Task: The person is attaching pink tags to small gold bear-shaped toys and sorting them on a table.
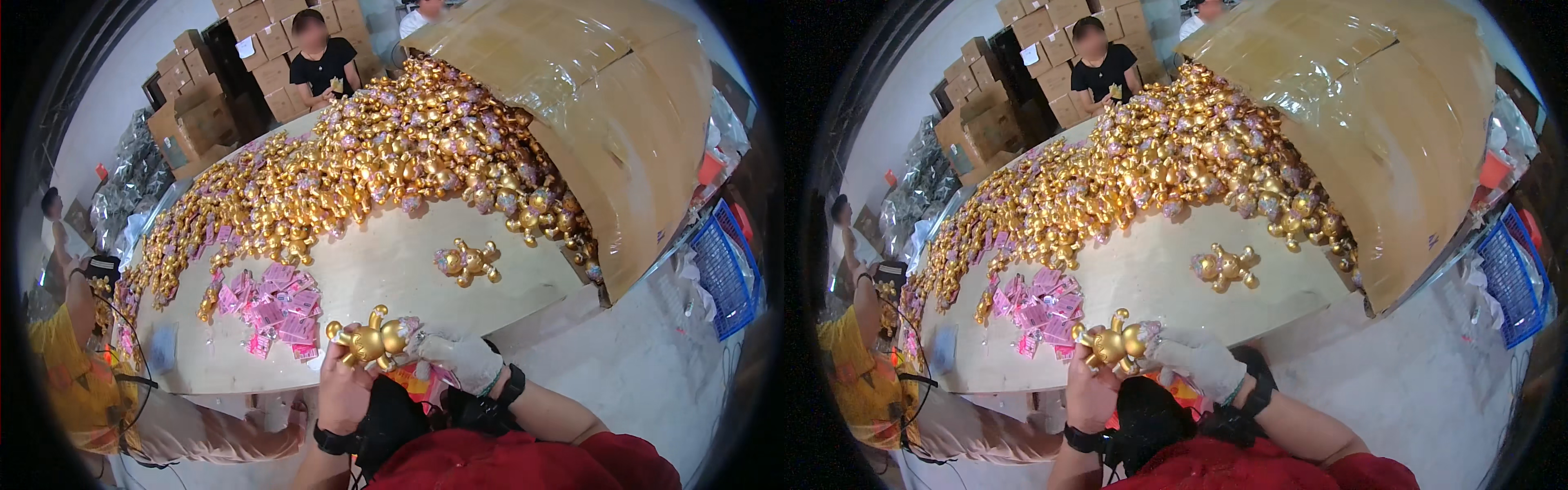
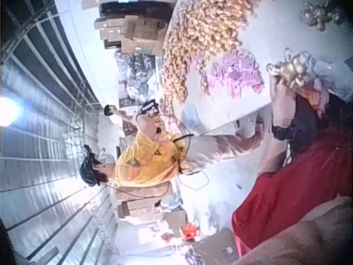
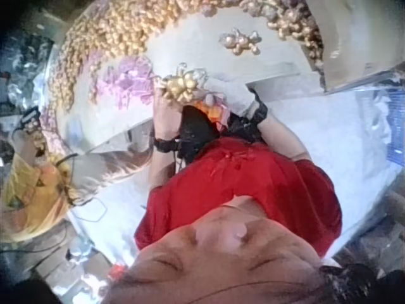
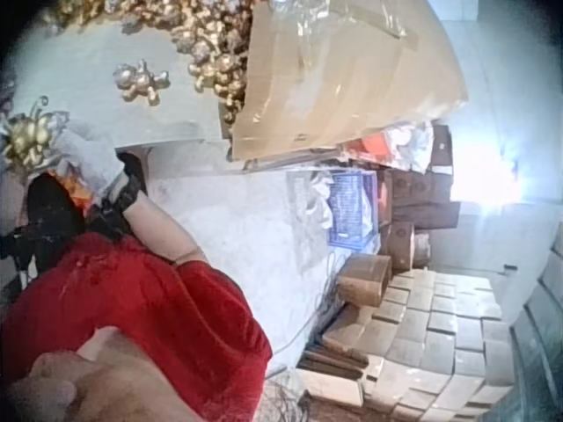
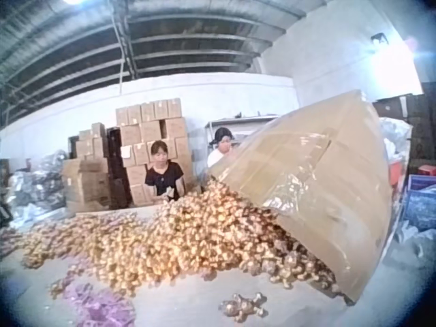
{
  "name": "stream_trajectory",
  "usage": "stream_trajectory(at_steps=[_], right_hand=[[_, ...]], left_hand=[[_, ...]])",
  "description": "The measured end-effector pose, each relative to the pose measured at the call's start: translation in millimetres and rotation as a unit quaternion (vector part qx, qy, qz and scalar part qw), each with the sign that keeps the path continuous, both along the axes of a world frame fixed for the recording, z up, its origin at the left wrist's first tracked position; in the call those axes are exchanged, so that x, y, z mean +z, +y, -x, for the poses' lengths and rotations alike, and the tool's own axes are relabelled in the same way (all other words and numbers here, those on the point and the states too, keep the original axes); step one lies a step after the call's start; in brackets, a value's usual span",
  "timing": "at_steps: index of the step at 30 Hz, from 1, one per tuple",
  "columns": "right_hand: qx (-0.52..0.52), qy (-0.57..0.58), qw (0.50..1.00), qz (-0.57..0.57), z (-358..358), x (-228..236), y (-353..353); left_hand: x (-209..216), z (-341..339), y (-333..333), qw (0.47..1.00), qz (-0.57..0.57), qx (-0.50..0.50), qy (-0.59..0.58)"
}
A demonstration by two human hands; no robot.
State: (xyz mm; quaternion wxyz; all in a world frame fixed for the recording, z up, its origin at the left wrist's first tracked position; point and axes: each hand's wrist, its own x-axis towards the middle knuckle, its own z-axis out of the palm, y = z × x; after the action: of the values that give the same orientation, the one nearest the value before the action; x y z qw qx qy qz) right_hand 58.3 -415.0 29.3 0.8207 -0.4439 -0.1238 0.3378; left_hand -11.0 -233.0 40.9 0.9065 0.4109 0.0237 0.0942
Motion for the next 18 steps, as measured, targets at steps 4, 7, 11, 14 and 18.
stream_trajectory(at_steps=[4, 7, 11, 14, 18], right_hand=[[0.020, -0.128, 0.988, 0.089, 7.8, -2.7, -1.8], [-0.021, -0.311, 0.936, 0.165, 12.3, 7.9, -12.7], [-0.005, -0.427, 0.845, 0.321, 16.2, 29.2, -20.3], [-0.095, -0.531, 0.787, 0.299, 23.9, 16.1, -20.0], [-0.042, -0.526, 0.784, 0.328, 22.6, 20.5, -16.9]], left_hand=[[-5.5, 1.2, 7.3, 0.997, -0.061, 0.034, 0.037], [-5.5, 12.0, 16.6, 0.999, 0.010, 0.010, 0.037], [-7.8, 34.3, 28.5, 0.998, 0.009, 0.002, 0.064], [-9.0, 44.1, 29.9, 0.997, -0.006, 0.017, 0.078], [-1.8, 51.1, 26.6, 0.998, 0.021, 0.010, 0.066]])
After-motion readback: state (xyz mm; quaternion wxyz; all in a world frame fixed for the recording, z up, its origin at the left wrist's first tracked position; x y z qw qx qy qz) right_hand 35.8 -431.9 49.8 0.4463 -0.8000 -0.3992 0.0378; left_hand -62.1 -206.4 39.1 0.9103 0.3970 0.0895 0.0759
